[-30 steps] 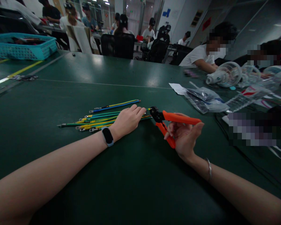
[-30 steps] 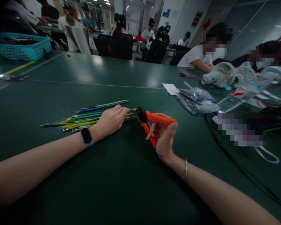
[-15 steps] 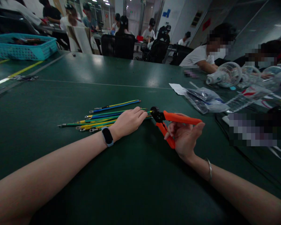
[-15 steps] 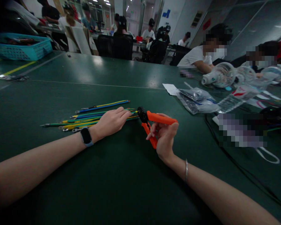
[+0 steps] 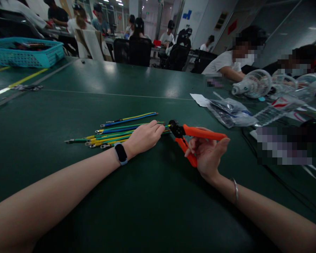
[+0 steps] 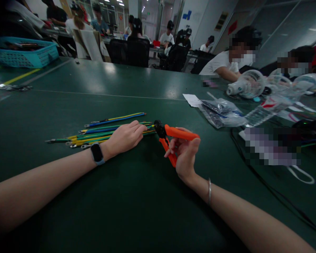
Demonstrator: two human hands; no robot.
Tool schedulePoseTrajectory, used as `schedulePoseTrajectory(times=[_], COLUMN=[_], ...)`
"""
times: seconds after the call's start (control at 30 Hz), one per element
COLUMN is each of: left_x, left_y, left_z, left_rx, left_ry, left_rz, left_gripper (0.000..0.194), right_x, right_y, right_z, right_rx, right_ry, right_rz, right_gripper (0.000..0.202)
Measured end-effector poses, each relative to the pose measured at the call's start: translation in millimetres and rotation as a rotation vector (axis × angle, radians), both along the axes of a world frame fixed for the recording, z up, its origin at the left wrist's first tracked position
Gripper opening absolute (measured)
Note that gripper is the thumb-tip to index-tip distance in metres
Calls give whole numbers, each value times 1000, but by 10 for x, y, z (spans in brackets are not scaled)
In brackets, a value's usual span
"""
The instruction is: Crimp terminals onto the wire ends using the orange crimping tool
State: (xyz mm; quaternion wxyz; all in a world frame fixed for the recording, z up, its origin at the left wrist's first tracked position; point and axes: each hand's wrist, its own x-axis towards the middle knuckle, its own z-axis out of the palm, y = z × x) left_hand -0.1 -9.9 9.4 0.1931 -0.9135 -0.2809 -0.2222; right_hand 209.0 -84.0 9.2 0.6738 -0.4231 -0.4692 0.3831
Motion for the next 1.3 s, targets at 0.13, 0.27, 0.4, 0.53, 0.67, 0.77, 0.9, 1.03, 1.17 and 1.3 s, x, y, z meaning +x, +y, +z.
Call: schedulePoseTrajectory(times=[0.13,0.27,0.4,0.53,0.67,0.77,0.9,1.03,1.17,1.3], left_x=[5,3,-1,1,9,15,12,3,7,18], left_y=[-10,-11,1,10,1,-12,-16,-7,-1,5], left_z=[3,10,3,-10,2,17,19,20,23,12], left_rx=[6,15,13,25,15,15,38,36,11,-9], left_ry=[5,5,4,-7,-9,5,-10,-17,2,15], left_rz=[17,13,-7,-29,-10,8,23,31,18,7], left_gripper=[11,11,13,14,12,11,9,9,11,13], right_x=[4,1,-1,-1,-13,-21,-20,-15,-19,-39], right_y=[2,-2,-7,-7,-12,-13,-9,-13,-25,-45], right_z=[-3,5,8,0,7,17,18,17,24,42], right_rx=[0,-1,4,3,0,4,1,-1,6,35], right_ry=[-2,-8,-13,-14,-4,1,3,-10,-25,-43], right_rz=[3,11,16,23,31,32,31,30,37,52], right_gripper=[74,74,73,72,74,72,73,75,72,65])
